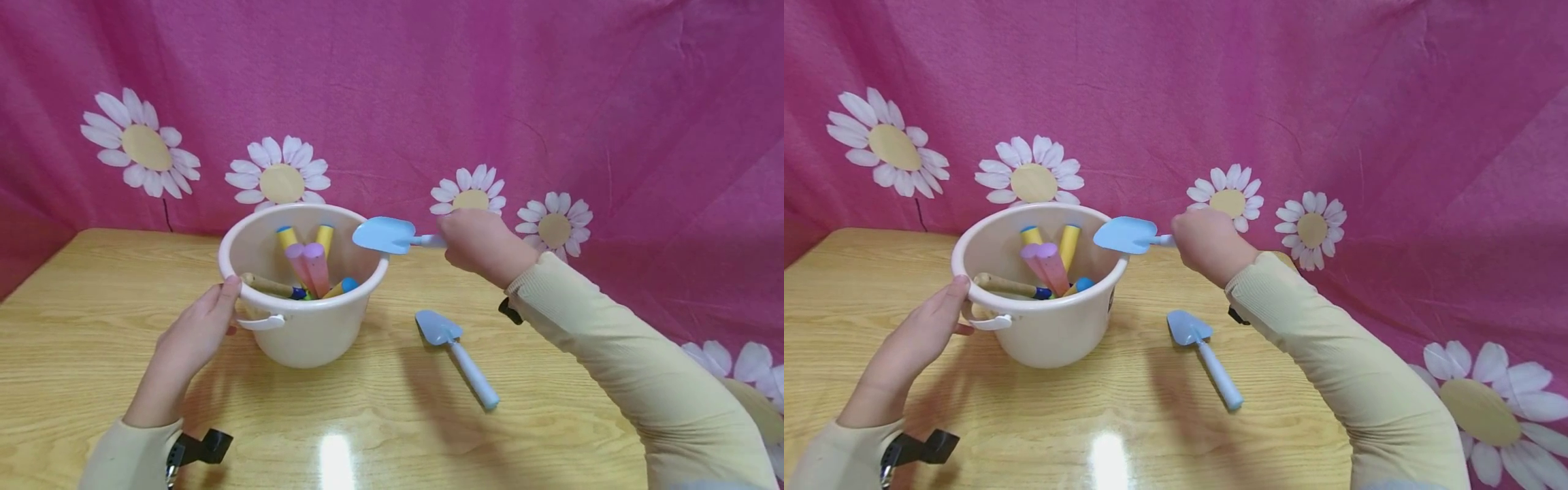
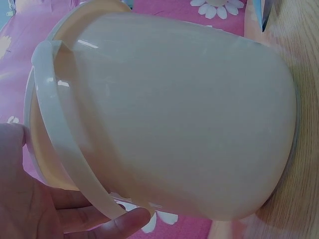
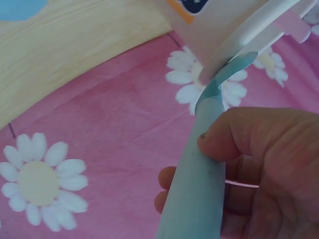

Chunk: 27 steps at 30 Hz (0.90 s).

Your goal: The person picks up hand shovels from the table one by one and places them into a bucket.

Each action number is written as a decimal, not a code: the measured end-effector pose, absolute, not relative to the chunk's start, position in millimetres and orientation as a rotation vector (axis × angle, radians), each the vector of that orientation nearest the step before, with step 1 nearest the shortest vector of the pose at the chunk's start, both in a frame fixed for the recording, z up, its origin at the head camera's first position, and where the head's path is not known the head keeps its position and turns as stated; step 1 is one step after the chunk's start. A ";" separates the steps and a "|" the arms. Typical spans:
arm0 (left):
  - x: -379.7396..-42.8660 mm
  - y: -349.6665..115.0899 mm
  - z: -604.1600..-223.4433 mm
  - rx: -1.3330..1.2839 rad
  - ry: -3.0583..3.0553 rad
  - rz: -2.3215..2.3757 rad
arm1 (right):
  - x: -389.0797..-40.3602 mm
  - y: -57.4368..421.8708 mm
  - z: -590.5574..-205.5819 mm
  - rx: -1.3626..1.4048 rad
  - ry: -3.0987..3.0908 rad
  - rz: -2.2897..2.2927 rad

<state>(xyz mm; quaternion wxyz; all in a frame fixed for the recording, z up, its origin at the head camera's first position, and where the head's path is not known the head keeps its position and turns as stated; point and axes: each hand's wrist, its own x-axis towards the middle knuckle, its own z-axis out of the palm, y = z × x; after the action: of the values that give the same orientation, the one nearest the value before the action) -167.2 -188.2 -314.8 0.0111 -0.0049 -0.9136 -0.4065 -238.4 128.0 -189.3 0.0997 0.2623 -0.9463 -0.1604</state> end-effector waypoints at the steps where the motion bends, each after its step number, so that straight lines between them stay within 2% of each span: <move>1: -167.2 -188.1 -314.8 -0.022 -2.848 -1.273 | -238.4 122.6 -189.0 0.764 -2.797 -0.494; 17: -169.9 -188.6 -317.2 -0.036 -2.854 -1.294 | -238.3 50.6 -194.0 0.747 -2.626 -0.935; 27: -168.5 -190.0 -315.2 -0.025 -2.854 -1.247 | -245.3 49.8 -202.4 0.817 -2.696 -0.710</move>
<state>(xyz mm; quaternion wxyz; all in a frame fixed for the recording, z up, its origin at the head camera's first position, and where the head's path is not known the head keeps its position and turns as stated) -168.5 -190.0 -315.2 0.0136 -0.0081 -0.9162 -0.4003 -245.3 49.8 -202.4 0.1179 0.2792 -0.9215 -0.2428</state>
